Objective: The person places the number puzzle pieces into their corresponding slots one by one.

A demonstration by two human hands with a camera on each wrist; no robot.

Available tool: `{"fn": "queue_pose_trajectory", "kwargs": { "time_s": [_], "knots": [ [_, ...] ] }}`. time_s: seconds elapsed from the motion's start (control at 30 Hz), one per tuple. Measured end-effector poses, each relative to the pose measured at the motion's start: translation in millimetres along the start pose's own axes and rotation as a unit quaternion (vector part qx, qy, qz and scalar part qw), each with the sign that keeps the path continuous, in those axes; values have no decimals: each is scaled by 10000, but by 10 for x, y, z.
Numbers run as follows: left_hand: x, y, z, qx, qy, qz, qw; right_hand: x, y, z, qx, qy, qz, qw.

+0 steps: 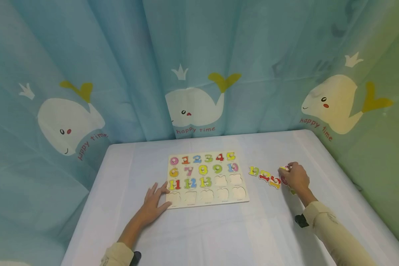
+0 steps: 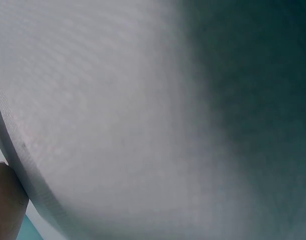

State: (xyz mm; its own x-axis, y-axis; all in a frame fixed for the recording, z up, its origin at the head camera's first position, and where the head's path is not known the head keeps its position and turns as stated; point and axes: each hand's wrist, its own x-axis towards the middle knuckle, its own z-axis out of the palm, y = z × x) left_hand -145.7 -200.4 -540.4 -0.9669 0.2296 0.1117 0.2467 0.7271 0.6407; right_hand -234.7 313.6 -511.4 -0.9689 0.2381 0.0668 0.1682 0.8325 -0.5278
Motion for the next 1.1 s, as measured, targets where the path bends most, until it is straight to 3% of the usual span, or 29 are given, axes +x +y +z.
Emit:
{"fn": "queue_pose_trajectory", "kwargs": {
  "time_s": [0.23, 0.47, 0.67, 0.87, 1.0, 1.1],
  "knots": [
    [7, -17, 18, -21, -87, -39, 10000, 11, -71, 32, 177, 332, -205, 9991],
    [13, -9, -16, 6, -40, -35, 10000, 43, -260, 143, 742, 215, -1565, 9846],
    [12, -8, -24, -2, 14, -25, 10000, -48, -623, 332, 600, -372, -2341, 9696],
    [5, 17, -23, -14, -77, -124, 9999, -241, -972, 549, 793, -1303, -3317, 9310],
    [-1, 36, -28, -18, -100, -175, 9998, -349, -1100, 710, 975, -1900, -3349, 9177],
    [5, 43, -31, -5, -134, -197, 9997, -399, -1150, 808, 1070, -2051, -3187, 9192]
  ]
}}
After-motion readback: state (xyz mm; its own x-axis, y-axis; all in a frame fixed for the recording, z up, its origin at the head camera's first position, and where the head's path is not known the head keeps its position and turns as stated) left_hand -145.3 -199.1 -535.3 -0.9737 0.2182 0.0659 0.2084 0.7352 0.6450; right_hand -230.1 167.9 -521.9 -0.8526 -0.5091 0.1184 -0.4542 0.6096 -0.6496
